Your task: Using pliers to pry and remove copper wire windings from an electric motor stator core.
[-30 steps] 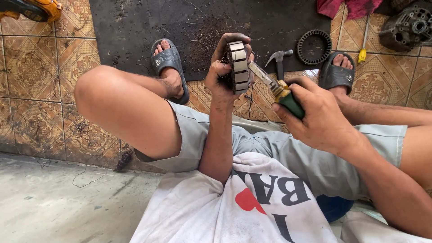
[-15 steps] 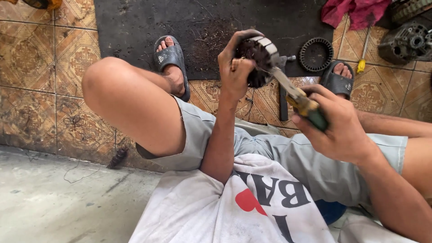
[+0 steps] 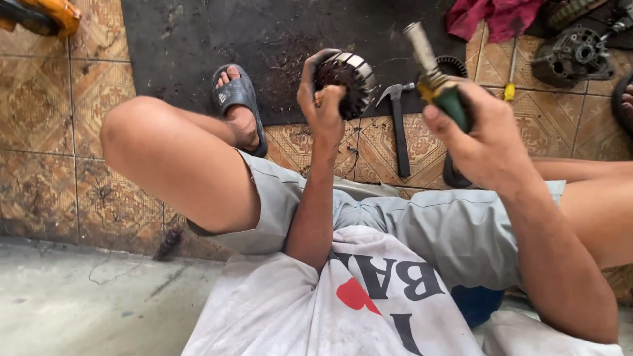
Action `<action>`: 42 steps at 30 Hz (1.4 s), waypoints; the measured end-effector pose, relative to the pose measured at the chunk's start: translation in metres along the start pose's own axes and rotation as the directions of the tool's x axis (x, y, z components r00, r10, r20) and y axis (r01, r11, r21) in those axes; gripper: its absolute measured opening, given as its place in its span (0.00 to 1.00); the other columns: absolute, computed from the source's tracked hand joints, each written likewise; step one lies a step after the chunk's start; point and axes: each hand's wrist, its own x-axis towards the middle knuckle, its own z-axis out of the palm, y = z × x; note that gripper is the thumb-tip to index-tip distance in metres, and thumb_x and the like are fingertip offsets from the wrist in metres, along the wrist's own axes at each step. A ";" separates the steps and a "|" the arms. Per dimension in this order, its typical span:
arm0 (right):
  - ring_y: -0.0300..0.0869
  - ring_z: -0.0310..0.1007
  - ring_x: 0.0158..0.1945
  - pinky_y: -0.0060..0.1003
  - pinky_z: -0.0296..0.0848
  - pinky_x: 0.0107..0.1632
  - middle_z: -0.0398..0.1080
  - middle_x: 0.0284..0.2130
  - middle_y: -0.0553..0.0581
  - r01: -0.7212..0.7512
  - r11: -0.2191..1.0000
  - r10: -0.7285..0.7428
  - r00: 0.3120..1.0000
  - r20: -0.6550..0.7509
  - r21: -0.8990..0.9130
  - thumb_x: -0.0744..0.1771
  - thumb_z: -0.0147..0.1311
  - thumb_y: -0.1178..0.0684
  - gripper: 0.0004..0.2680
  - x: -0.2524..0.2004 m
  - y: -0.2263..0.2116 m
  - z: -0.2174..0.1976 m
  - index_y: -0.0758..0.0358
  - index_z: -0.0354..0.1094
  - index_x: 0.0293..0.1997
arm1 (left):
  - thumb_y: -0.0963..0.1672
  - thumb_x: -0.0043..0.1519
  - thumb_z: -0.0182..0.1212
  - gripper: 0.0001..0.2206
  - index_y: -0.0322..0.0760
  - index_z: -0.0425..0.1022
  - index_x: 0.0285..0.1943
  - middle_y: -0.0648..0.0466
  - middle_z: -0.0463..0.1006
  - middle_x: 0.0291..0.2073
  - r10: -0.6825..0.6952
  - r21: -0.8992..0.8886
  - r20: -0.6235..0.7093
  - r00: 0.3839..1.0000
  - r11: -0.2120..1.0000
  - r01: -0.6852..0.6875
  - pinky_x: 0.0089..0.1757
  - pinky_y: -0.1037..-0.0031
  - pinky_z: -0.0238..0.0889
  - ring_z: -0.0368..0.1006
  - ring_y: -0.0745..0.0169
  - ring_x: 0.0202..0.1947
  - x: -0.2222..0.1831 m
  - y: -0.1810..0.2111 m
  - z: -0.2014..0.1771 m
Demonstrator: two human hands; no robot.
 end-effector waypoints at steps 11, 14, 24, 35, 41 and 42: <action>0.52 0.64 0.43 0.45 0.63 0.48 0.64 0.45 0.64 0.178 0.978 -0.161 0.976 0.144 -0.107 0.69 0.55 0.53 0.08 -0.010 -0.010 0.016 0.69 0.63 0.41 | 0.41 0.59 0.54 0.21 0.26 0.70 0.62 0.38 0.75 0.48 -0.073 -0.821 0.462 0.884 0.342 0.457 0.25 0.65 0.67 0.70 0.52 0.35 0.002 0.011 -0.013; 0.67 0.67 0.56 0.56 0.66 0.60 0.62 0.56 0.78 0.336 0.905 -0.331 0.941 0.064 -0.259 0.68 0.56 0.56 0.11 -0.012 -0.006 0.029 0.79 0.63 0.48 | 0.42 0.58 0.54 0.21 0.25 0.69 0.61 0.41 0.73 0.43 -0.074 -0.804 0.532 0.844 0.268 0.531 0.24 0.67 0.64 0.67 0.54 0.30 0.003 0.019 -0.012; 0.71 0.63 0.59 0.65 0.63 0.62 0.60 0.58 0.80 0.436 0.794 -0.468 0.883 0.032 -0.423 0.66 0.59 0.59 0.12 -0.015 0.006 0.038 0.78 0.64 0.50 | 0.42 0.60 0.50 0.21 0.24 0.68 0.62 0.37 0.70 0.52 -0.072 -0.832 0.497 0.865 0.242 0.499 0.21 0.67 0.60 0.62 0.52 0.40 -0.001 0.022 -0.010; 0.67 0.71 0.51 0.54 0.74 0.41 0.60 0.57 0.79 0.353 0.837 -0.363 0.930 0.060 -0.418 0.66 0.58 0.59 0.13 -0.022 0.006 0.039 0.78 0.63 0.52 | 0.41 0.59 0.52 0.20 0.23 0.70 0.59 0.37 0.73 0.52 -0.076 -0.830 0.443 0.893 0.343 0.440 0.27 0.67 0.60 0.65 0.52 0.38 0.001 0.025 -0.008; 0.58 0.72 0.49 0.48 0.69 0.50 0.67 0.52 0.71 0.246 0.953 -0.226 0.966 0.128 -0.176 0.67 0.55 0.57 0.08 -0.022 -0.008 0.031 0.74 0.63 0.44 | 0.41 0.57 0.55 0.22 0.26 0.71 0.62 0.37 0.75 0.54 -0.041 -0.801 0.404 0.914 0.466 0.375 0.46 0.66 0.69 0.75 0.51 0.50 0.005 0.012 -0.013; 0.54 0.74 0.44 0.45 0.67 0.46 0.70 0.49 0.67 0.199 0.971 -0.177 0.971 0.158 -0.132 0.67 0.56 0.55 0.08 -0.023 -0.007 0.030 0.71 0.63 0.36 | 0.42 0.57 0.58 0.23 0.27 0.71 0.62 0.39 0.76 0.54 -0.021 -0.766 0.400 0.916 0.541 0.347 0.46 0.68 0.71 0.75 0.54 0.50 0.006 0.014 -0.015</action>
